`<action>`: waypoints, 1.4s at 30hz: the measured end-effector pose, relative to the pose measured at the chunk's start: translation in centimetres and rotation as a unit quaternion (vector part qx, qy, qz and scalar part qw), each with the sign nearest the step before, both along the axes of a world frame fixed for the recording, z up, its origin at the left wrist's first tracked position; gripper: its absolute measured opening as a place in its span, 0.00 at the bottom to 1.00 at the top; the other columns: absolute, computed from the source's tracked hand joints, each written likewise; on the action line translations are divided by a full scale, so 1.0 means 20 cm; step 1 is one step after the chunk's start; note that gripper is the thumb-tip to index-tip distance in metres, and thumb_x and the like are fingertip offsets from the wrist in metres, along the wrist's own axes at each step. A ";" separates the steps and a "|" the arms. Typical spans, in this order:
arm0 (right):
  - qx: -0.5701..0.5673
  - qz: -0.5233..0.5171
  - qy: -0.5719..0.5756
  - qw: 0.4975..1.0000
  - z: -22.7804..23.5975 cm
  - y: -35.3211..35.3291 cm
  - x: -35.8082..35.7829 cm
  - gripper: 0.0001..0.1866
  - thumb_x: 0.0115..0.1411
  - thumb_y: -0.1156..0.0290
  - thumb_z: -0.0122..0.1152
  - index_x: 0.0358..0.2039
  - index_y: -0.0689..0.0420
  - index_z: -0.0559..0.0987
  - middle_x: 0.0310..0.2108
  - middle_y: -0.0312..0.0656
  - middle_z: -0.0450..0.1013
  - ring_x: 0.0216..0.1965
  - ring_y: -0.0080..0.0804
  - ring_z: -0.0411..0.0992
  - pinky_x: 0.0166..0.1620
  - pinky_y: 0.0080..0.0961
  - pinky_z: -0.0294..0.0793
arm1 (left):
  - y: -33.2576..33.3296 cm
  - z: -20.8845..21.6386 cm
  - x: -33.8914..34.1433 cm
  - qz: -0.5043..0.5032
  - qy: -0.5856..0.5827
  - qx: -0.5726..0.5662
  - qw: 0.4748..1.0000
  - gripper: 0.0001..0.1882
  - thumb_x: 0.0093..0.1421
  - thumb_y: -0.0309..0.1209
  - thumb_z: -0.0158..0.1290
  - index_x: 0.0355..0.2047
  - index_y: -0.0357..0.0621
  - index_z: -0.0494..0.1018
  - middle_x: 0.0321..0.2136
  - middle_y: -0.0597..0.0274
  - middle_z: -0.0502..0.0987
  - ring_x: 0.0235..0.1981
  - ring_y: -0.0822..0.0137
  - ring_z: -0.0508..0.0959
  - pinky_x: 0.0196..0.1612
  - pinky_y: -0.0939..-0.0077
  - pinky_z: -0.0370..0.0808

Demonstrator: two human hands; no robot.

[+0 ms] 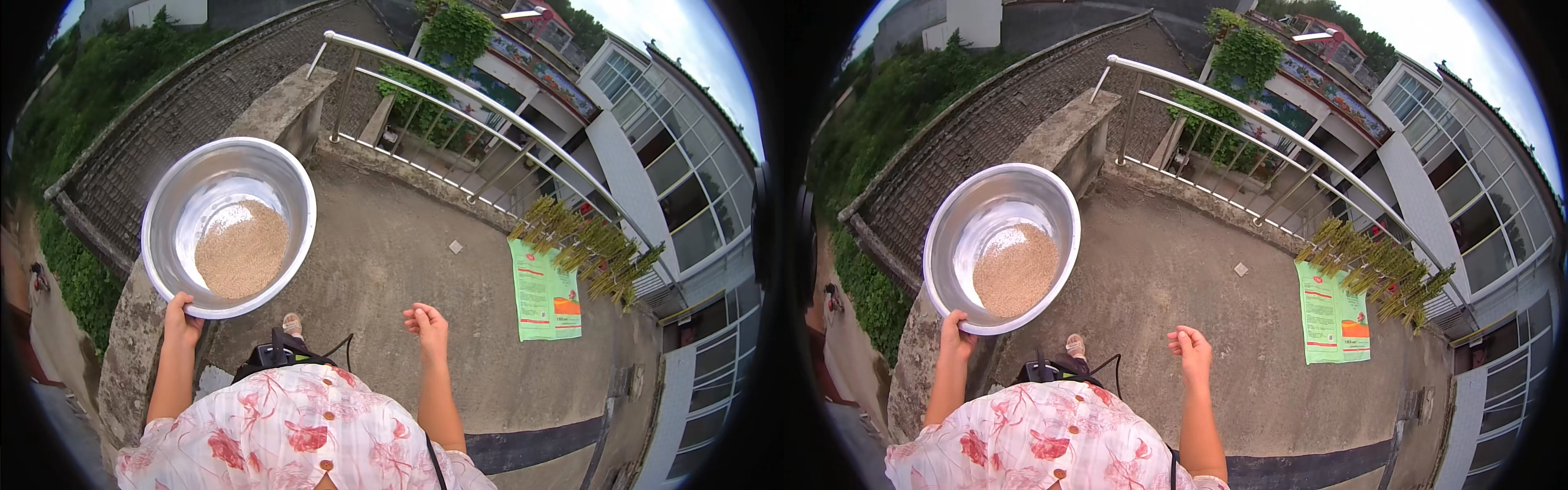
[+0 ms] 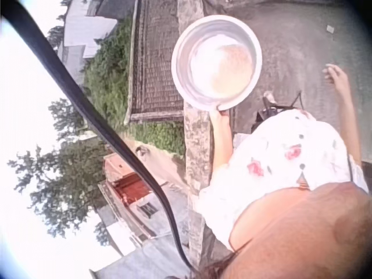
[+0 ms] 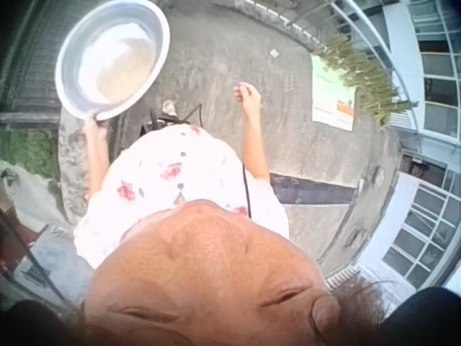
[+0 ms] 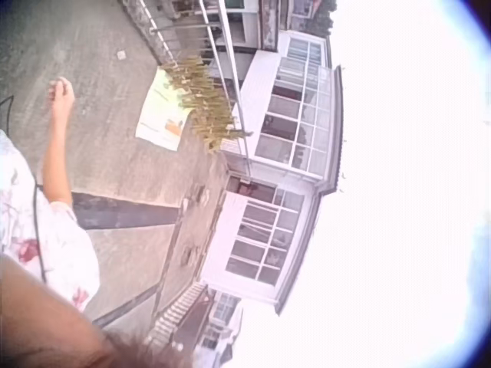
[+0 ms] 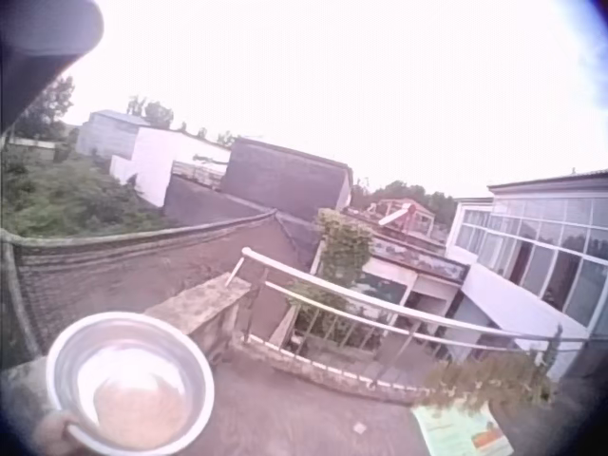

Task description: The person holds a metal bowl containing grains and uses their right hand to pick out small debris or unwanted particles, dropping them out of the bowl. The person continues this sorting process while standing on a rooftop.

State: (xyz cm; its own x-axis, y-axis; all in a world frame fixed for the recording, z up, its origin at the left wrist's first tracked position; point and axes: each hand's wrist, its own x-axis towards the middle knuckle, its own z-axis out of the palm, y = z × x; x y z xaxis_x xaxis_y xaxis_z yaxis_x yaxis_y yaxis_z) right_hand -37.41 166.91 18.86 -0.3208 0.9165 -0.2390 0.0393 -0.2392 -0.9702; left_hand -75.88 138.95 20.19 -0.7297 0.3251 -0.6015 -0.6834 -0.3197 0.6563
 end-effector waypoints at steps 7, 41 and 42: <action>-0.014 -0.016 -0.019 1.000 -0.07 0.66 -0.26 0.09 0.61 0.72 0.51 0.40 0.61 0.74 0.31 0.42 0.76 0.26 0.22 0.72 0.29 0.17 0.71 | 0.77 -0.07 -0.25 -0.014 -0.014 0.024 1.000 0.19 0.45 0.23 0.47 0.42 0.39 0.65 0.36 0.62 0.73 0.35 0.66 0.77 0.37 0.73 0.78; -0.015 0.193 -0.005 0.981 -0.17 3.66 -1.89 0.09 0.61 0.72 0.50 0.40 0.61 0.75 0.31 0.41 0.76 0.26 0.21 0.71 0.28 0.15 0.69 | 3.00 -0.24 -1.15 0.198 -0.006 -0.026 0.980 0.19 0.46 0.23 0.47 0.42 0.38 0.66 0.37 0.60 0.74 0.36 0.65 0.77 0.37 0.70 0.79; -0.011 0.190 -0.007 0.982 -0.17 3.72 -1.96 0.09 0.61 0.72 0.50 0.39 0.61 0.74 0.30 0.41 0.76 0.25 0.20 0.71 0.28 0.14 0.69 | 3.07 -0.26 -1.23 0.193 -0.009 -0.020 0.981 0.19 0.46 0.22 0.47 0.42 0.37 0.66 0.37 0.60 0.74 0.35 0.65 0.77 0.37 0.70 0.79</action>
State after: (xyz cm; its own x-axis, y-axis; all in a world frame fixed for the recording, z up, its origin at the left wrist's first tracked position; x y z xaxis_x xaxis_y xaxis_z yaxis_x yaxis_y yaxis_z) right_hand -76.58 241.31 15.47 -0.6350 0.7258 -0.2647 0.1441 -0.2254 -0.9635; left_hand -100.49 200.36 14.91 -0.7830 0.0018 -0.6220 -0.5276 -0.5317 0.6625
